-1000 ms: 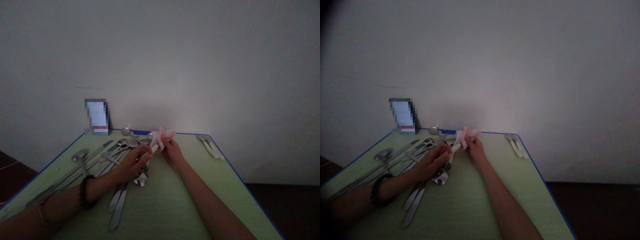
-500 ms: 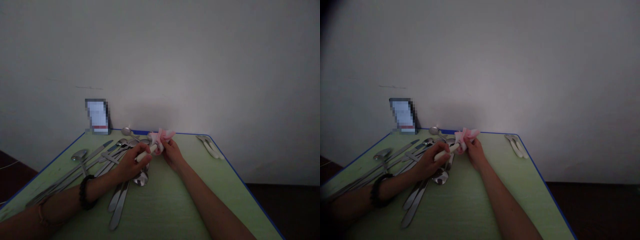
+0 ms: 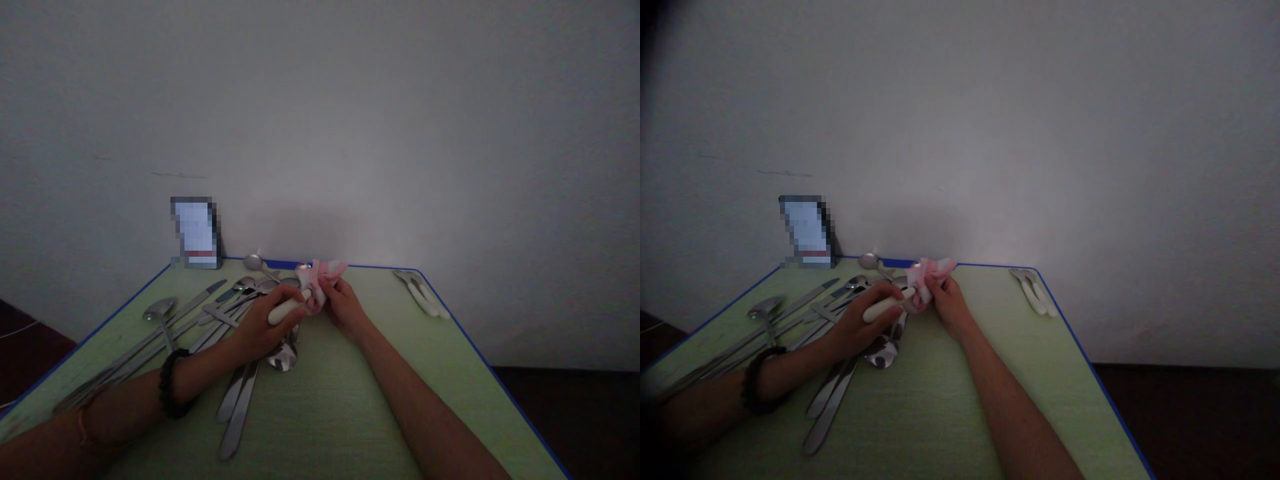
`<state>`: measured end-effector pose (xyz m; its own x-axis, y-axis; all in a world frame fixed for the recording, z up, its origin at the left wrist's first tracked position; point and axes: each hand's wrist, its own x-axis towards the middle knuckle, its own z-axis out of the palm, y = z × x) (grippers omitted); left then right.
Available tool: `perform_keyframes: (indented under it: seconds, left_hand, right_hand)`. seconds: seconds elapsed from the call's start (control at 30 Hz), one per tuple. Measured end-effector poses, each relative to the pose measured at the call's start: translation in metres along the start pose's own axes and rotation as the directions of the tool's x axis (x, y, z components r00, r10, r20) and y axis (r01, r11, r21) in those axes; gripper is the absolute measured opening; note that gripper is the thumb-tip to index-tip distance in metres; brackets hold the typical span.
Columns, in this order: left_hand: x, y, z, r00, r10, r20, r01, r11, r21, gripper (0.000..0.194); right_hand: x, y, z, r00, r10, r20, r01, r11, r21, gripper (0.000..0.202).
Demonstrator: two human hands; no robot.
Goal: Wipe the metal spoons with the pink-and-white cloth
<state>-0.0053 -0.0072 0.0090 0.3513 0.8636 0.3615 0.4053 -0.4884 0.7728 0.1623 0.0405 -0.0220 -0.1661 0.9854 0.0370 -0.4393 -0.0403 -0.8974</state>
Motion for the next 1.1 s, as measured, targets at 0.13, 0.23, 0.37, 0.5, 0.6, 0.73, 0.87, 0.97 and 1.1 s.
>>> perform_keyframes:
  seconds: [0.13, 0.23, 0.37, 0.5, 0.6, 0.73, 0.87, 0.97, 1.1]
  left_hand:
    - [0.000, 0.002, -0.001, 1.000, -0.010, -0.017, 0.010, 1.000, 0.005, 0.017]
    - [0.001, 0.002, -0.001, 1.000, -0.009, -0.019, 0.009, 1.000, 0.004, 0.017]
    - [0.001, -0.001, 0.000, 1.000, -0.013, -0.025, 0.014, 1.000, 0.011, 0.018]
    - [0.001, -0.005, -0.001, 0.999, -0.008, -0.038, 0.008, 1.000, 0.004, 0.019]
    - [0.001, -0.006, -0.001, 0.999, -0.005, -0.042, 0.004, 1.000, -0.013, 0.018]
    - [0.000, -0.006, -0.001, 0.999, -0.006, -0.050, 0.005, 1.000, -0.020, 0.018]
    - [0.001, -0.005, 0.000, 0.999, 0.010, -0.048, -0.011, 1.000, -0.019, 0.016]
    - [0.000, -0.004, 0.000, 0.999, 0.021, -0.045, -0.023, 0.999, -0.035, 0.016]
    - [-0.001, -0.003, -0.001, 0.998, 0.037, -0.053, -0.039, 0.998, -0.039, 0.017]
  right_hand:
    - [-0.005, -0.008, 0.004, 0.998, 0.014, 0.067, -0.018, 0.998, 0.060, 0.019]
    - [-0.006, -0.009, 0.005, 0.997, 0.007, 0.077, -0.012, 0.998, 0.059, 0.022]
    - [-0.002, -0.002, 0.001, 0.999, -0.038, 0.015, 0.038, 0.999, -0.035, 0.027]
    - [0.001, 0.004, -0.003, 0.990, -0.102, -0.097, 0.087, 0.986, -0.144, 0.025]
    - [0.002, 0.006, -0.003, 0.984, -0.111, -0.141, 0.090, 0.984, -0.151, 0.024]
    - [0.003, 0.006, -0.002, 0.981, -0.084, -0.176, 0.082, 0.996, -0.017, 0.023]
    - [0.003, 0.001, 0.002, 0.983, -0.032, -0.181, 0.062, 0.985, 0.160, 0.020]
    - [0.001, -0.003, 0.004, 0.983, -0.024, -0.182, 0.062, 0.977, 0.205, 0.019]
    - [-0.001, -0.004, 0.004, 0.984, -0.022, -0.179, 0.046, 0.990, 0.130, 0.020]
